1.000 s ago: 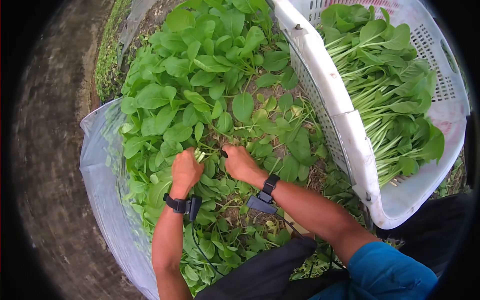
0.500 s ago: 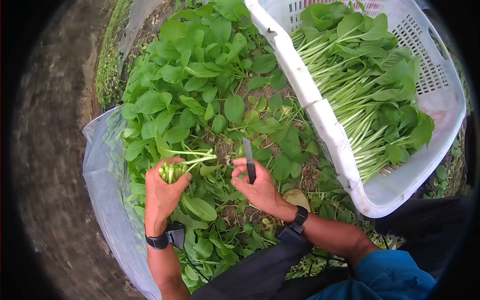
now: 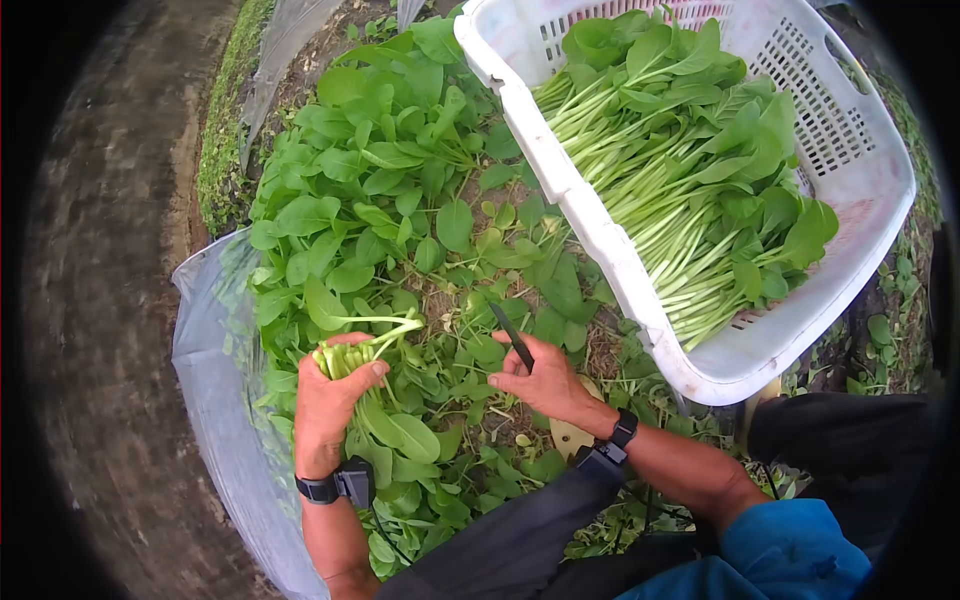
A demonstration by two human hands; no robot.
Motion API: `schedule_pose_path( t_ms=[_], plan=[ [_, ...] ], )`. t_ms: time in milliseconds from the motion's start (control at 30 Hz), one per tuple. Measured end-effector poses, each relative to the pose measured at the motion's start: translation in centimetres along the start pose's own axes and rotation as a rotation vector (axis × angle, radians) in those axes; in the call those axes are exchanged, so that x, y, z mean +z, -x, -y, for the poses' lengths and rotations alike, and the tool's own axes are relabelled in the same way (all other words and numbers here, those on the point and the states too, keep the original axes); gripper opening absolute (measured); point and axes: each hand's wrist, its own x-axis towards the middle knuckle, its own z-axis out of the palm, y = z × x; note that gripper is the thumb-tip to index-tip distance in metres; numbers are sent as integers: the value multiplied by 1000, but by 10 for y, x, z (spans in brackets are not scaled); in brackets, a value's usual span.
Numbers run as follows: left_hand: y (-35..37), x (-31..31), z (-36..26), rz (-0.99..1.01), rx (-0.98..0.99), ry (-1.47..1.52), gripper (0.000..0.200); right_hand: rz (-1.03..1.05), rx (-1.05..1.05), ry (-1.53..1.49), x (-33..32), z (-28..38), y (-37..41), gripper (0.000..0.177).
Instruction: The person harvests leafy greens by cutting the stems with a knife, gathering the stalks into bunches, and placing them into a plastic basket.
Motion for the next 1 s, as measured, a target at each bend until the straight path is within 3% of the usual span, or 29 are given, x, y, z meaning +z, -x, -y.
schedule_pose_path(
  t_ms=[67, 100, 167, 200, 367, 433, 500, 567, 600, 633, 700, 767, 833, 900, 967, 1000],
  plan=[
    [7, 5, -2, 167, -147, 110, 39, 70, -167, -197, -4, 22, 0, 68],
    [9, 9, -2, 168, -149, 106, 39, 70, -166, -201, -2, 32, -5, 68],
    [13, 17, -6, 317, -233, 168, 42, 147, -423, -368, -1, 52, -16, 61],
    [11, 19, -1, 359, -246, 189, 42, 150, -487, -302, -7, 61, -21, 45],
    [6, 30, 8, 438, -266, 218, 49, 133, -459, -242, -17, 64, -31, 22],
    [5, 30, 4, 468, -246, 202, 58, -40, -283, -194, -16, 62, -32, 18],
    [4, 21, 6, 419, -192, 160, 53, -152, -270, -139, -21, 58, -39, 16],
    [8, 9, 4, 276, -87, -118, 36, -237, -392, 128, -33, 50, -47, 18],
    [15, 8, -1, 195, 28, -305, 28, -135, -415, 196, -39, 56, -45, 21],
    [22, 12, -12, 196, 22, -306, 28, -132, -410, 194, -38, 57, -44, 21],
    [34, 27, -36, 117, 414, -648, 30, 94, -576, 287, -29, 61, -44, 22],
    [27, 33, -38, 190, 417, -612, 33, 130, -610, 206, -19, 76, -36, 20],
    [13, 39, -19, 300, 479, -360, 29, 242, -414, 127, -20, 92, -28, 20],
    [8, 37, -17, 391, 380, -264, 33, 220, -414, 148, -17, 87, -28, 18],
    [7, 37, -21, 435, 141, -127, 43, 254, -269, -100, -13, 87, -26, 16],
    [4, 40, -17, 486, 96, -22, 56, 254, -268, -102, -11, 85, -26, 16]
  ],
)
